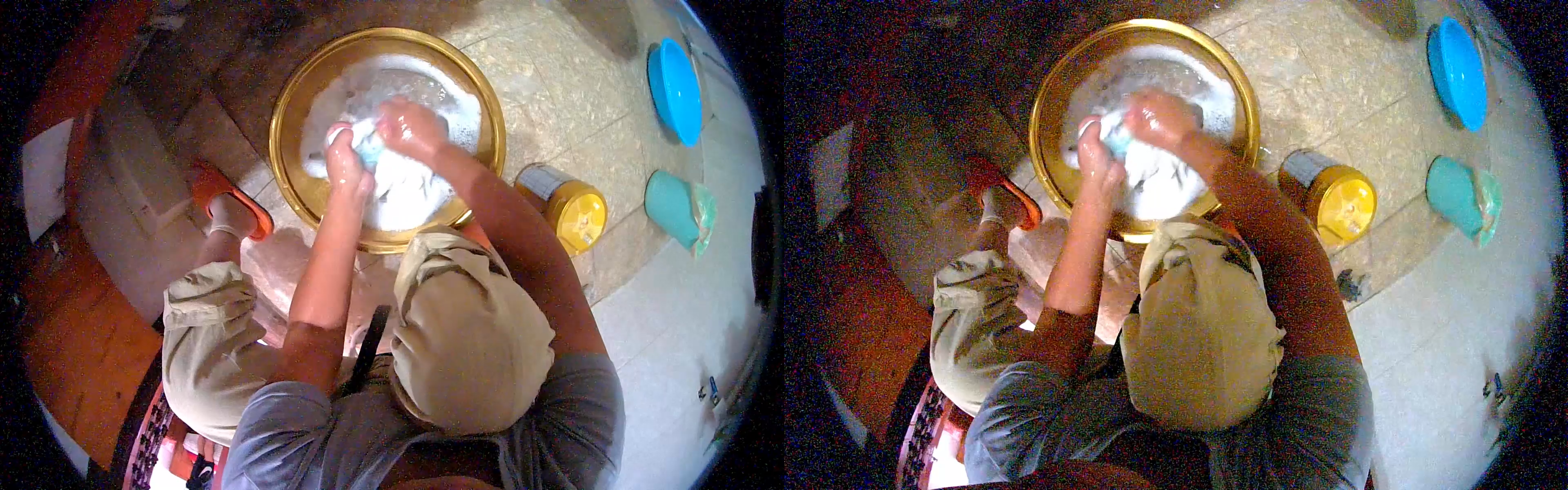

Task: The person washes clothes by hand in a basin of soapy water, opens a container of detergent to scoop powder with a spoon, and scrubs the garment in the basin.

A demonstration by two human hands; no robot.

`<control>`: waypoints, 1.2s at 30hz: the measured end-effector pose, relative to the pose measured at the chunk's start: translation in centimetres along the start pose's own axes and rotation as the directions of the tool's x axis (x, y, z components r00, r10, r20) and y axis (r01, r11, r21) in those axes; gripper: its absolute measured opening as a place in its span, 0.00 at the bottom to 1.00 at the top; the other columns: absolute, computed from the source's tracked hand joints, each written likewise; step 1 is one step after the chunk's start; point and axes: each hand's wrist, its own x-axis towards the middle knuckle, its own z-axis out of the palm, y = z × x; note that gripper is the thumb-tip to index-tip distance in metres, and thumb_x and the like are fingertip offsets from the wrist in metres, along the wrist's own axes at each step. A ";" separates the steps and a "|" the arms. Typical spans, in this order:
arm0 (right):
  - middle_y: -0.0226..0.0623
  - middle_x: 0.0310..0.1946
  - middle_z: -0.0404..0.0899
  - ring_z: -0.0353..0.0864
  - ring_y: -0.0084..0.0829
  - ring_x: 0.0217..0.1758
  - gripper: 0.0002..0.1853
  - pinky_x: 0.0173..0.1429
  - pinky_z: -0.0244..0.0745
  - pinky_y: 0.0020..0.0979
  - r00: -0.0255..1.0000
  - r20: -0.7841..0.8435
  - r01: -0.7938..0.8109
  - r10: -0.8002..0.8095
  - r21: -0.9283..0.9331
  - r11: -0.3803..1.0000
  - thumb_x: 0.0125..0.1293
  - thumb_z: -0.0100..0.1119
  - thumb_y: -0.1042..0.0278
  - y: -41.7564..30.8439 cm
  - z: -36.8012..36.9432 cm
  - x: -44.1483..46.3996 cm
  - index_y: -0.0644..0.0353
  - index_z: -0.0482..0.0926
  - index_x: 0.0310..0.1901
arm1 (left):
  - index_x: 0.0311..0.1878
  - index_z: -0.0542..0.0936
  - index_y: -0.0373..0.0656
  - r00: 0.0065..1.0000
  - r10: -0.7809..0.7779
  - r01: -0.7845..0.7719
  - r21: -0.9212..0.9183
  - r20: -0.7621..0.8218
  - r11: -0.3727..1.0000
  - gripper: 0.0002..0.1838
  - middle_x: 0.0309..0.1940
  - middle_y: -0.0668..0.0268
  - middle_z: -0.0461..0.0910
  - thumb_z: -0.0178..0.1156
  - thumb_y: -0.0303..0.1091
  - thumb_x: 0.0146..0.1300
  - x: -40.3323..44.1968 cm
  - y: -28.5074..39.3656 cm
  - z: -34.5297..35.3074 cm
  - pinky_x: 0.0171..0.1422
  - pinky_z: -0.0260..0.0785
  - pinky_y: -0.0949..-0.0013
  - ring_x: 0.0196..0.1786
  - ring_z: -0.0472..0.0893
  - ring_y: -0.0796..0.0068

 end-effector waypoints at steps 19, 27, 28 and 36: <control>0.45 0.43 0.76 0.76 0.45 0.45 0.11 0.50 0.74 0.38 0.995 -0.100 0.043 -0.004 0.390 0.920 0.53 0.57 0.68 1.3 2.3 -0.1 0.60 0.77 0.38 | 0.53 0.71 0.37 0.844 -0.483 0.487 0.041 0.234 0.872 0.25 0.50 0.54 0.75 0.53 0.48 0.62 8.6 0.9 -1.7 0.56 0.69 0.57 0.50 0.76 0.58; 0.43 0.36 0.72 0.75 0.46 0.38 0.11 0.44 0.74 0.41 0.962 0.148 0.219 -0.229 0.087 0.972 0.50 0.57 0.67 -6.2 -0.9 -3.0 0.56 0.74 0.37 | 0.45 0.75 0.41 0.860 0.352 -0.474 0.324 0.368 0.819 0.11 0.38 0.58 0.76 0.51 0.30 0.60 2.6 -2.4 -1.7 0.44 0.74 0.65 0.40 0.78 0.65; 0.44 0.36 0.72 0.75 0.46 0.38 0.12 0.44 0.73 0.41 0.979 0.105 0.167 -0.177 0.101 0.981 0.50 0.57 0.66 -3.9 -0.2 -1.9 0.57 0.74 0.37 | 0.45 0.75 0.41 0.931 0.238 -0.308 0.248 0.276 0.918 0.11 0.37 0.58 0.76 0.50 0.28 0.59 1.1 -0.7 -0.4 0.43 0.74 0.65 0.39 0.77 0.66; 0.48 0.34 0.74 0.76 0.51 0.37 0.21 0.42 0.72 0.47 0.984 -0.179 -0.008 0.021 0.073 0.997 0.50 0.60 0.52 2.9 -0.8 -1.5 0.58 0.72 0.41 | 0.53 0.74 0.45 0.928 0.154 -0.371 0.819 0.338 0.438 0.19 0.43 0.54 0.76 0.54 0.38 0.59 2.7 3.3 -0.9 0.51 0.69 0.61 0.44 0.76 0.58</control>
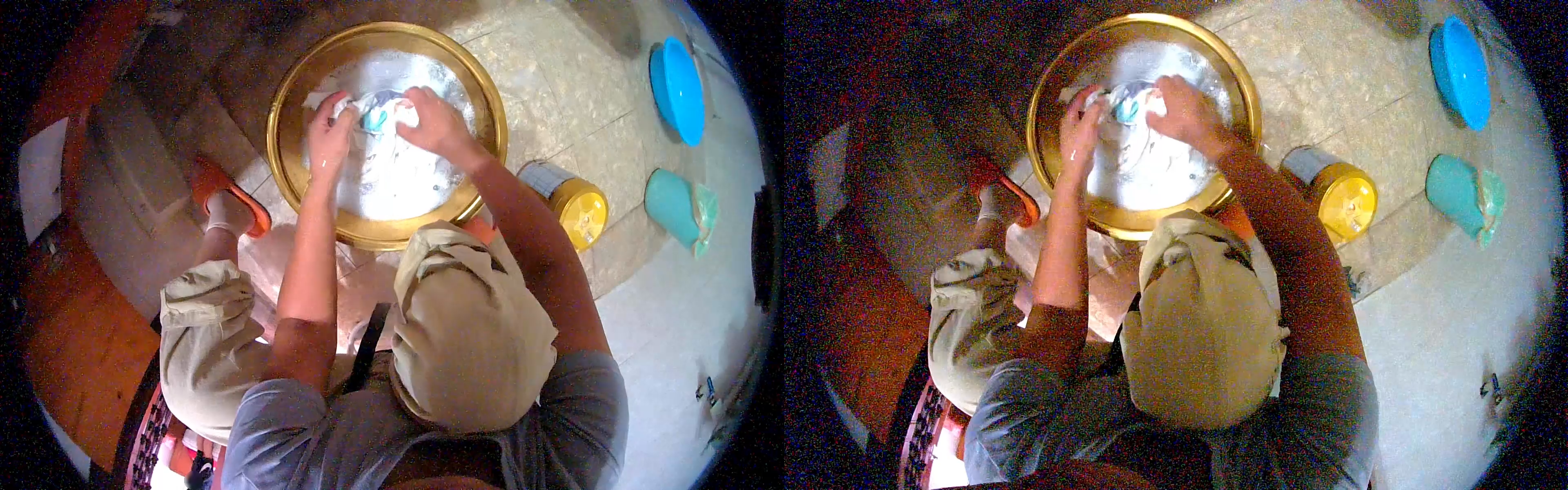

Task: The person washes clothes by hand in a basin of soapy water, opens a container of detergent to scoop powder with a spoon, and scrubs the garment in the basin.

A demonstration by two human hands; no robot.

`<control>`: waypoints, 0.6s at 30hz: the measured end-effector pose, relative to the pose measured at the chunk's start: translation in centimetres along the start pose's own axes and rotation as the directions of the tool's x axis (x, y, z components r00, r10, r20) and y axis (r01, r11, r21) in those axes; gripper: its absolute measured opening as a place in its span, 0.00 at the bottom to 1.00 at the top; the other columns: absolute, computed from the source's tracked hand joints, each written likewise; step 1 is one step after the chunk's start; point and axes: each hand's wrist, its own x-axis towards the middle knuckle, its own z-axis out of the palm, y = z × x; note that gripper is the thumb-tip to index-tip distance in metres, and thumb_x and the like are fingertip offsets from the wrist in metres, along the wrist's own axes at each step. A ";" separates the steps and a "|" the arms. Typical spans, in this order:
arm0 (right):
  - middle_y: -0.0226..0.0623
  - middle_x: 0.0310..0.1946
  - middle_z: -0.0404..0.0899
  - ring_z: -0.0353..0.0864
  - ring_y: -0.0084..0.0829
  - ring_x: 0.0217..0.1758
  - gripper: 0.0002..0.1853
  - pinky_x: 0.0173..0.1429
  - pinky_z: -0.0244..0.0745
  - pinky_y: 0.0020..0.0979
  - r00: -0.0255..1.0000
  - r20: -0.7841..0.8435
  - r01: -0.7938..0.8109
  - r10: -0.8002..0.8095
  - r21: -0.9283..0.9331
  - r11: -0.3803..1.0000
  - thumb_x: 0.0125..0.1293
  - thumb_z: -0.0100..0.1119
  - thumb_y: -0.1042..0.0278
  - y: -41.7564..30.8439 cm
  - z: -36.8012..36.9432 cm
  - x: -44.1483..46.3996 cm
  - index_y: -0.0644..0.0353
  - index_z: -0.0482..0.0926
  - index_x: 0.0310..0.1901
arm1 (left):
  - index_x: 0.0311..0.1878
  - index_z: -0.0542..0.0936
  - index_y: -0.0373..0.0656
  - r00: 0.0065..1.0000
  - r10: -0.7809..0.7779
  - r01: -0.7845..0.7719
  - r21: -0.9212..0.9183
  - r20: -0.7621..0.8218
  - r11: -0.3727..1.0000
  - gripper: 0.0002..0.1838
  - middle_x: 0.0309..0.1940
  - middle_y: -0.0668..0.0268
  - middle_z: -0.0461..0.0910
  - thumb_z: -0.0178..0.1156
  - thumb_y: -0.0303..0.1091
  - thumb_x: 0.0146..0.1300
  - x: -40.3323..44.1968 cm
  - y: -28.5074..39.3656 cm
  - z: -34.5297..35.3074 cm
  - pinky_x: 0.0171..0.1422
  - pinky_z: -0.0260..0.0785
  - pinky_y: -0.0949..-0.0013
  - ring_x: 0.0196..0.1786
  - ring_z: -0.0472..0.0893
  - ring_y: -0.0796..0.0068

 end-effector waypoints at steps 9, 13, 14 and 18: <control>0.50 0.44 0.77 0.74 0.50 0.52 0.20 0.57 0.69 0.40 0.859 0.189 -0.472 0.476 -0.070 0.879 0.52 0.58 0.63 3.9 4.7 2.1 0.59 0.77 0.47 | 0.56 0.71 0.37 0.927 -0.370 0.367 0.052 0.066 0.929 0.30 0.50 0.49 0.75 0.52 0.53 0.60 4.6 -8.9 1.6 0.55 0.68 0.55 0.50 0.76 0.52; 0.42 0.48 0.73 0.71 0.44 0.54 0.12 0.57 0.70 0.38 0.993 0.033 0.084 -0.111 0.459 0.885 0.50 0.59 0.73 1.5 6.0 0.6 0.53 0.80 0.38 | 0.53 0.73 0.38 0.855 -0.214 0.508 -0.846 0.473 0.159 0.23 0.48 0.55 0.76 0.48 0.47 0.64 3.8 -5.4 2.9 0.52 0.71 0.58 0.48 0.77 0.57; 0.40 0.49 0.72 0.70 0.41 0.54 0.12 0.55 0.71 0.37 0.944 0.050 0.284 -0.326 0.379 0.881 0.48 0.60 0.75 -1.9 3.1 -0.5 0.51 0.80 0.36 | 0.53 0.73 0.39 0.851 -0.062 0.523 -0.853 0.522 -0.006 0.22 0.48 0.54 0.76 0.47 0.46 0.65 3.8 -5.4 2.9 0.52 0.72 0.57 0.48 0.77 0.58; 0.35 0.43 0.71 0.72 0.37 0.50 0.14 0.46 0.75 0.37 0.872 0.218 0.429 -0.438 0.091 0.899 0.45 0.63 0.67 -9.0 -0.5 -3.6 0.48 0.77 0.38 | 0.56 0.70 0.40 0.831 0.052 0.556 -0.828 0.554 -0.070 0.20 0.41 0.58 0.77 0.51 0.38 0.63 0.6 -1.9 2.7 0.44 0.74 0.64 0.39 0.79 0.64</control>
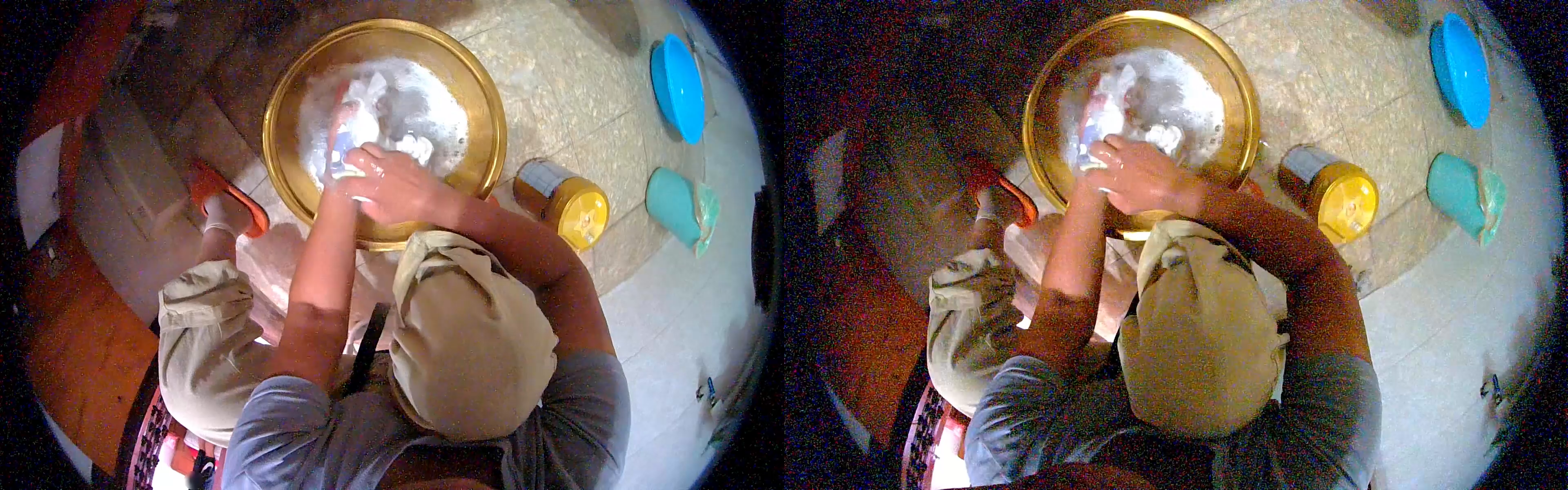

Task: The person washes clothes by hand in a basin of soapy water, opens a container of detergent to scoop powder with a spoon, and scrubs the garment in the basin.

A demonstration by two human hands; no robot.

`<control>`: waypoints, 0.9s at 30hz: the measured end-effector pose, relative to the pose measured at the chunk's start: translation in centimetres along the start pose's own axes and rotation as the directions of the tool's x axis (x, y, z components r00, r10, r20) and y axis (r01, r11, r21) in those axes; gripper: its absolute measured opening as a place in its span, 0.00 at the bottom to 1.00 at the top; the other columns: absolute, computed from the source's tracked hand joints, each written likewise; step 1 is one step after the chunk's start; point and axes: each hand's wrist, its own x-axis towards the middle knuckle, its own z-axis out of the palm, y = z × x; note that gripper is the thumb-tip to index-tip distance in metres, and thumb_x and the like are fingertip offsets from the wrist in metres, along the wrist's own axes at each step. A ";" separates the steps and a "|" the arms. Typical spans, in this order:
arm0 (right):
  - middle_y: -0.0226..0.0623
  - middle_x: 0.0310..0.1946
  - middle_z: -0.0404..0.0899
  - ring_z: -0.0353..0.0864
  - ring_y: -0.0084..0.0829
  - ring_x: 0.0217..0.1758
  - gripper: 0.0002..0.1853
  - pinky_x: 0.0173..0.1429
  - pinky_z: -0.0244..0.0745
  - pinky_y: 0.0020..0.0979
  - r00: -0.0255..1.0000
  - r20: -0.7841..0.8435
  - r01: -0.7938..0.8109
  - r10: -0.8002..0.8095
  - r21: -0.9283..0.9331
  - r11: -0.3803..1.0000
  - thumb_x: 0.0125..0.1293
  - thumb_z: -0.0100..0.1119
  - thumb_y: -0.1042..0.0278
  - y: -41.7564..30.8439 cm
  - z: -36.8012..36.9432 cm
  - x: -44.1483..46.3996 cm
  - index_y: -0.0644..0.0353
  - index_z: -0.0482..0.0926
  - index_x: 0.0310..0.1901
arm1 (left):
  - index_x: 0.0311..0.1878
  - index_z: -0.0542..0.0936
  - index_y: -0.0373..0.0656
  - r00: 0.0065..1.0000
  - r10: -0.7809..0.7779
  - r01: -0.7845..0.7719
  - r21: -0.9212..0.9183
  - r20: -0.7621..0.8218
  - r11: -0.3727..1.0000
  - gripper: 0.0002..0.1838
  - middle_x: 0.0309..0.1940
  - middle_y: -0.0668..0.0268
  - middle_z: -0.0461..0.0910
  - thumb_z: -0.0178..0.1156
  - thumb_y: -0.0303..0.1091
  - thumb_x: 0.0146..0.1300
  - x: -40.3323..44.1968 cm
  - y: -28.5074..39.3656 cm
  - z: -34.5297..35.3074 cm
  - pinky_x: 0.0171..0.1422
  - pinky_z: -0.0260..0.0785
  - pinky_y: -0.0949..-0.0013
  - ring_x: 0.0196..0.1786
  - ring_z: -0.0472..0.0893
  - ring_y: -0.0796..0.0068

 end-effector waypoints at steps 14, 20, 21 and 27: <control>0.41 0.35 0.72 0.75 0.35 0.38 0.11 0.39 0.69 0.34 0.774 -0.268 -0.471 0.573 0.360 0.805 0.52 0.58 0.70 6.8 0.8 -5.3 0.61 0.70 0.36 | 0.66 0.60 0.45 0.858 0.418 -0.176 0.936 0.298 -0.305 0.39 0.55 0.51 0.69 0.65 0.34 0.50 -3.3 0.2 4.1 0.64 0.58 0.65 0.60 0.67 0.59; 0.44 0.46 0.75 0.76 0.43 0.48 0.23 0.50 0.72 0.40 0.830 0.072 -0.503 0.553 -0.332 0.798 0.53 0.63 0.52 6.1 -2.6 -2.8 0.56 0.73 0.47 | 0.53 0.74 0.39 0.938 0.275 0.249 0.963 -0.212 -0.107 0.23 0.41 0.56 0.78 0.63 0.36 0.54 -5.0 -1.1 -2.6 0.53 0.67 0.64 0.46 0.77 0.64; 0.47 0.48 0.75 0.75 0.43 0.51 0.26 0.54 0.70 0.39 0.915 -0.107 -0.401 0.388 -0.311 0.861 0.53 0.64 0.53 7.0 -2.9 -1.6 0.57 0.72 0.50 | 0.49 0.75 0.39 0.941 0.293 0.204 0.974 -0.168 -0.096 0.19 0.39 0.59 0.79 0.62 0.35 0.55 -5.2 -1.1 -2.6 0.51 0.67 0.66 0.44 0.77 0.67; 0.51 0.61 0.65 0.62 0.44 0.67 0.41 0.68 0.56 0.37 0.726 0.418 -0.614 0.546 0.036 0.788 0.52 0.65 0.56 11.5 -1.3 2.2 0.56 0.58 0.66 | 0.39 0.78 0.42 0.736 0.665 -0.032 0.974 -0.127 0.222 0.06 0.34 0.65 0.79 0.60 0.30 0.58 -5.5 1.7 1.2 0.45 0.67 0.75 0.38 0.74 0.78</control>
